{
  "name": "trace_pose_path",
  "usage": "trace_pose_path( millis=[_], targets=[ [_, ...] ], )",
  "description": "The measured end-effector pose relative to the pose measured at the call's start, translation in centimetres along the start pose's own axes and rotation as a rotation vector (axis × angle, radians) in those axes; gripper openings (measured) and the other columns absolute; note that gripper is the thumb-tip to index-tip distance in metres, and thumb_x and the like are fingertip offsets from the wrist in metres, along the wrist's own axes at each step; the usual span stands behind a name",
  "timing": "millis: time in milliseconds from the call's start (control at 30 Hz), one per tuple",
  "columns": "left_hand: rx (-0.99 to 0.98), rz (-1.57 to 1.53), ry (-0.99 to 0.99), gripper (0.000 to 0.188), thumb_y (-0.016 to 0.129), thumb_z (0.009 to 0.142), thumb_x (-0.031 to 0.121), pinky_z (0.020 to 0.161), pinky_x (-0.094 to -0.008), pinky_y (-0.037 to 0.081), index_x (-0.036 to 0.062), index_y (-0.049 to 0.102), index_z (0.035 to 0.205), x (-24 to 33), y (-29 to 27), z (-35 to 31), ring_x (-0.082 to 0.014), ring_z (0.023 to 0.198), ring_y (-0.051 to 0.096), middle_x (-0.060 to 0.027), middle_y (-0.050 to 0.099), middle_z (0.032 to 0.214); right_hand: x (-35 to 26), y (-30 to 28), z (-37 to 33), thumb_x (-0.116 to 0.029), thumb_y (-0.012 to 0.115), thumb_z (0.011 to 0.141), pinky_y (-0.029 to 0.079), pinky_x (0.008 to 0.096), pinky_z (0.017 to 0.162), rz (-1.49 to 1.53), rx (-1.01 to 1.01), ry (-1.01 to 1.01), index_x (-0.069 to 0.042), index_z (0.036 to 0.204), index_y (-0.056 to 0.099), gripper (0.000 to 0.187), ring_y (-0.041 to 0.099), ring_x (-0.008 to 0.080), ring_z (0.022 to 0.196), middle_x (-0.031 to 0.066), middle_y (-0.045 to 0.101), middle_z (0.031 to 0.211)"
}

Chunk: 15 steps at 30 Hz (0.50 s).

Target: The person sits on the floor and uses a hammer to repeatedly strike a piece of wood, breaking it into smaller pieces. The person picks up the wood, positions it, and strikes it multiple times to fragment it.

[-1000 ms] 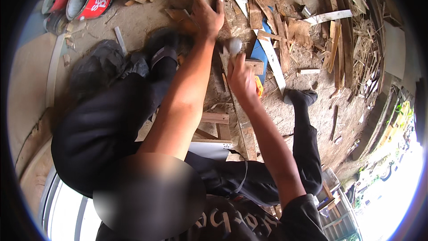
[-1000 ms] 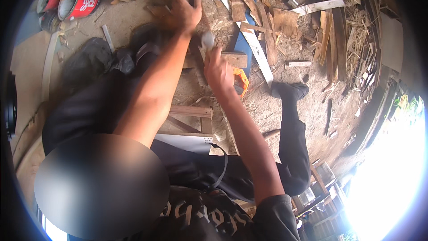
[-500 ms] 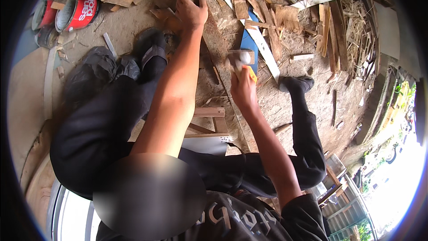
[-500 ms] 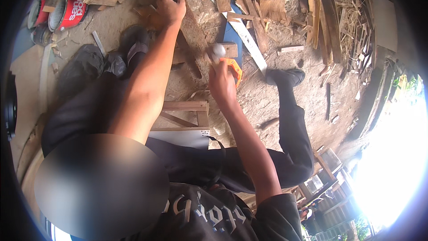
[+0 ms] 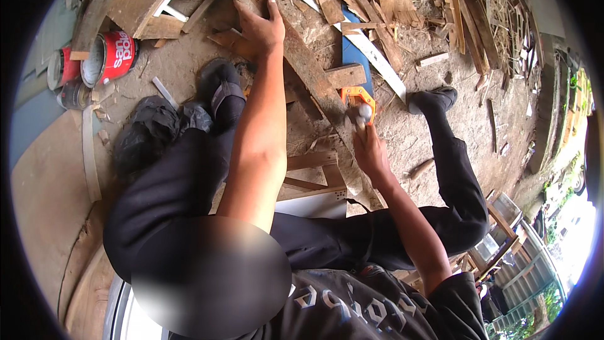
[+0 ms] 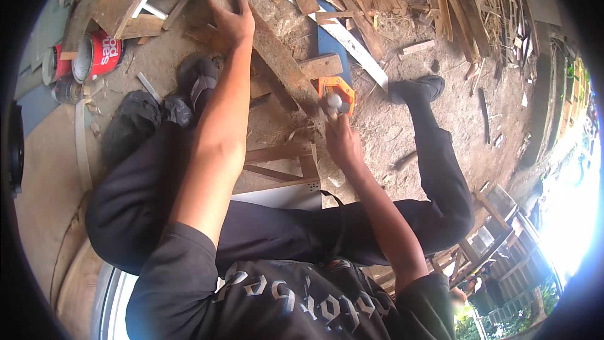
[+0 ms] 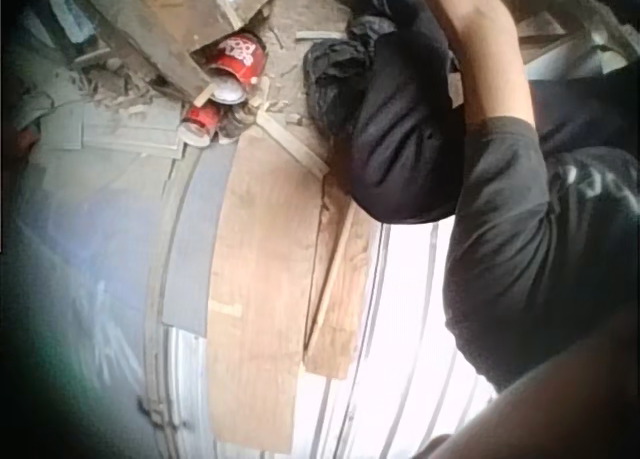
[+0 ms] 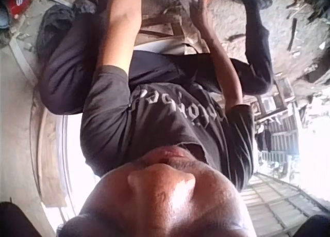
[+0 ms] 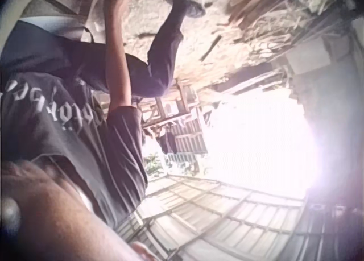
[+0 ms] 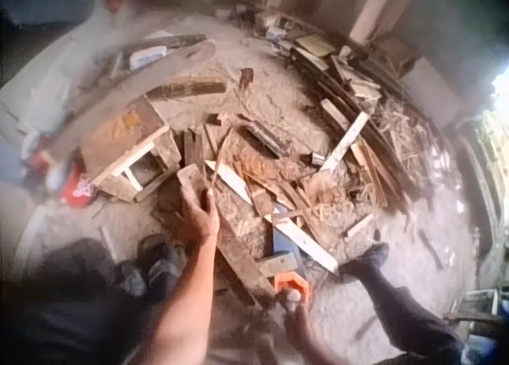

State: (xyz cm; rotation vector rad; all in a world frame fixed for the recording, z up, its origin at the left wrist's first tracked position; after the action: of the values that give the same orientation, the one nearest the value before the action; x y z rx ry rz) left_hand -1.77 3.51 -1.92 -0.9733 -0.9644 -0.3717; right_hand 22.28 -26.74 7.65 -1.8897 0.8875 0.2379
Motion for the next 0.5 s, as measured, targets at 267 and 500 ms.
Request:
trace_pose_path(
  millis=[267, 500],
  targets=[
    [-0.05, -0.185, -0.148, 0.058, 0.05, 0.103, 0.032, 0.103, -0.0451, 0.047, -0.0056, 0.041, 0.146, -0.2, -0.2, 0.2, -0.0424, 0.124, 0.057, -0.029, 0.056, 0.137, -17.5, 1.7, 15.4, -0.025, 0.062, 0.095, 0.048, 0.0616, 0.068, 0.166, 0.09, -0.444, 0.003, 0.095, 0.046, 0.032, 0.06, 0.0567, 0.078, 0.0356, 0.062, 0.077],
    [0.064, -0.147, -0.02, 0.059, 0.051, 0.102, 0.032, 0.108, -0.0461, 0.042, -0.0147, 0.046, 0.138, -1.0, -0.5, 0.3, -0.0465, 0.124, 0.055, -0.036, 0.054, 0.134, -14.3, 3.8, 13.2, -0.032, 0.055, 0.101, 0.051, 0.0637, 0.07, -0.009, 0.034, -0.171, 0.005, 0.102, 0.049, 0.037, 0.062, 0.0576, 0.078, 0.0374, 0.063, 0.076]
  ],
)
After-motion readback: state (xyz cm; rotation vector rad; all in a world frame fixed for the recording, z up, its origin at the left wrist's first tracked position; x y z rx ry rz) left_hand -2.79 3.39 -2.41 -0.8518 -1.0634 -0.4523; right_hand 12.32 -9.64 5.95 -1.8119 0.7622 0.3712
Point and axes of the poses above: each hand's wrist, its own z-axis towards the middle knuckle, its own y-axis out of the palm, x = y × z, the point moved 5 cm from there along z, towards the middle knuckle
